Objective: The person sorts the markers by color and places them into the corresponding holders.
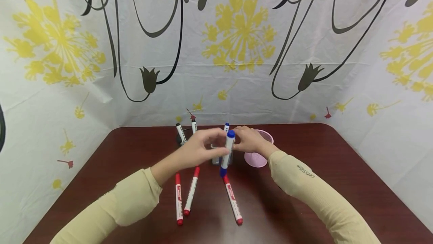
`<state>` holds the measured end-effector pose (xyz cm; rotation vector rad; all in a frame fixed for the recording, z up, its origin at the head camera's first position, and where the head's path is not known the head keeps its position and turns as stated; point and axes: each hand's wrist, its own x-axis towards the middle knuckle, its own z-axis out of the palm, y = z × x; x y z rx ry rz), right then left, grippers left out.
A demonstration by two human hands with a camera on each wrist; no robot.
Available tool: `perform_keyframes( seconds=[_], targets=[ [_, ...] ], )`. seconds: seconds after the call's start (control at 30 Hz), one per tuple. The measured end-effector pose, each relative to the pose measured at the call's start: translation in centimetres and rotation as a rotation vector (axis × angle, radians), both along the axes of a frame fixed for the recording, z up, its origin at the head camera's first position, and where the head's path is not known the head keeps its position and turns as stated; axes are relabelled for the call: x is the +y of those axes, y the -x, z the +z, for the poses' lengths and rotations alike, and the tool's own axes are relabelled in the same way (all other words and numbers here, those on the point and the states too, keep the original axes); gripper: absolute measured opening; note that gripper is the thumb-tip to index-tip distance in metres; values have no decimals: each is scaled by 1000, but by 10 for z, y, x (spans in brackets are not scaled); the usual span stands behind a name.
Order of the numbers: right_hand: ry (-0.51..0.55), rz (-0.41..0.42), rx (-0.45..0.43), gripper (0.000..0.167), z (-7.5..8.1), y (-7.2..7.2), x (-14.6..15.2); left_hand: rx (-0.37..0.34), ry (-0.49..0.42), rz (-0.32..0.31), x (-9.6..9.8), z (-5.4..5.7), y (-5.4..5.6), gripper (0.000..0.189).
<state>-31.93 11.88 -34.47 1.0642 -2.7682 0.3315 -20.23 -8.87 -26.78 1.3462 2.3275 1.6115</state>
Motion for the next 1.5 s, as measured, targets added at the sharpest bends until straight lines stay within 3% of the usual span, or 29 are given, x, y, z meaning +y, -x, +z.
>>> perform_keyframes(
  seconds=[0.1,0.3,0.77,0.87,1.1,1.2,1.37,1.5],
  targets=[
    [1,-7,2,51,0,0,0,24,-25,10,-2,2,13,22],
    [3,-26,-39,60,1,0,-1,-55,-30,33,-4,7,31,26],
    [0,-42,-71,62,2,-3,-1,-95,-50,195,-6,12,67,29],
    [-4,-42,-62,62,2,-3,-1,-109,-47,237,-5,17,72,30],
    [-4,-59,-76,61,2,-2,-1,-144,-52,303,0,32,67,32],
    [-5,-52,-77,61,2,-2,-1,-146,-69,314,0,26,75,31],
    [-7,-50,-78,62,2,-2,-2,-154,-86,338,-1,8,97,32],
    [-8,-53,-74,62,2,-3,-2,-168,-89,358,1,2,106,30]
  ],
)
